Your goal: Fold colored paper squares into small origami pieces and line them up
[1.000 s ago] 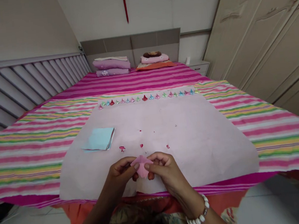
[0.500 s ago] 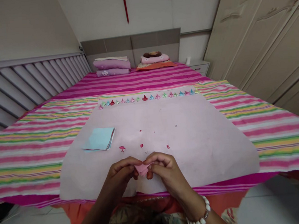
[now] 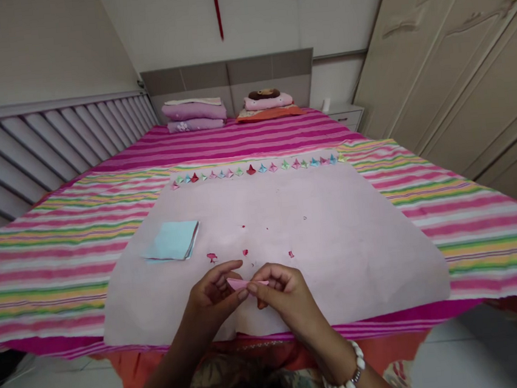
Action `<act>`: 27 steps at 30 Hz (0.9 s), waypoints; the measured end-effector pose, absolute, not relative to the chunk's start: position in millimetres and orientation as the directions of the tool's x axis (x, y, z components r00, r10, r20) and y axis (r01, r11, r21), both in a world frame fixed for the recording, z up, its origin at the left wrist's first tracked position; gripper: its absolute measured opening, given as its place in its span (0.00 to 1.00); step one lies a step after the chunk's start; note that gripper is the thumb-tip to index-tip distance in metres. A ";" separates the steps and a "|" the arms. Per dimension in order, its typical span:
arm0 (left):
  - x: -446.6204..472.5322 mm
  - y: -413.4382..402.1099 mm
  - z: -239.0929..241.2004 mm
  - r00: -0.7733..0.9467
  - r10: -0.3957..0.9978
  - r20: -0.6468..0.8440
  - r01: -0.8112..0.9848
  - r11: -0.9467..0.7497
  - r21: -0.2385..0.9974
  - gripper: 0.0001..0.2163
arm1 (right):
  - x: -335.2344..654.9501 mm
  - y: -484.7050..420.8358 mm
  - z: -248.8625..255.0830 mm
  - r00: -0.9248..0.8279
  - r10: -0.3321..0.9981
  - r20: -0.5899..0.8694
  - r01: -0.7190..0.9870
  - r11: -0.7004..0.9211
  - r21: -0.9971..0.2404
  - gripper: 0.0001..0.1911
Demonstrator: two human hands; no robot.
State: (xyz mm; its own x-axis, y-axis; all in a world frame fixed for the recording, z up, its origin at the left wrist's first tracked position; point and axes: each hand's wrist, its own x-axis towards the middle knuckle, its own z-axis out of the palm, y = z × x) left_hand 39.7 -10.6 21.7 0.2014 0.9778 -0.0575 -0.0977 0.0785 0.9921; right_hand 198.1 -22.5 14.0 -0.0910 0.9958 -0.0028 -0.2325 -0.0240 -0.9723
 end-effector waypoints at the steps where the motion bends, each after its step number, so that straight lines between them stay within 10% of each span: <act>1: 40.8 -10.5 22.4 0.199 0.977 -0.077 -0.115 0.101 0.988 0.18 | 198.2 -22.4 14.3 -0.083 0.997 0.009 -0.235 -0.010 -0.972 0.11; 27: 45.8 -13.6 16.3 0.145 0.988 -0.049 0.017 0.047 0.999 0.15 | 197.6 -26.8 11.8 0.002 1.000 0.009 -0.203 0.009 -0.979 0.09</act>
State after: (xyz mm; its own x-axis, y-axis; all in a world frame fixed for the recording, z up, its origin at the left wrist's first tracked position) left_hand 45.8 -13.6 16.3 0.1452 0.9882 -0.0485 0.0166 0.0466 0.9988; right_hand 197.6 -26.8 11.8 0.0023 1.0000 0.0092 -0.2025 0.0095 -0.9792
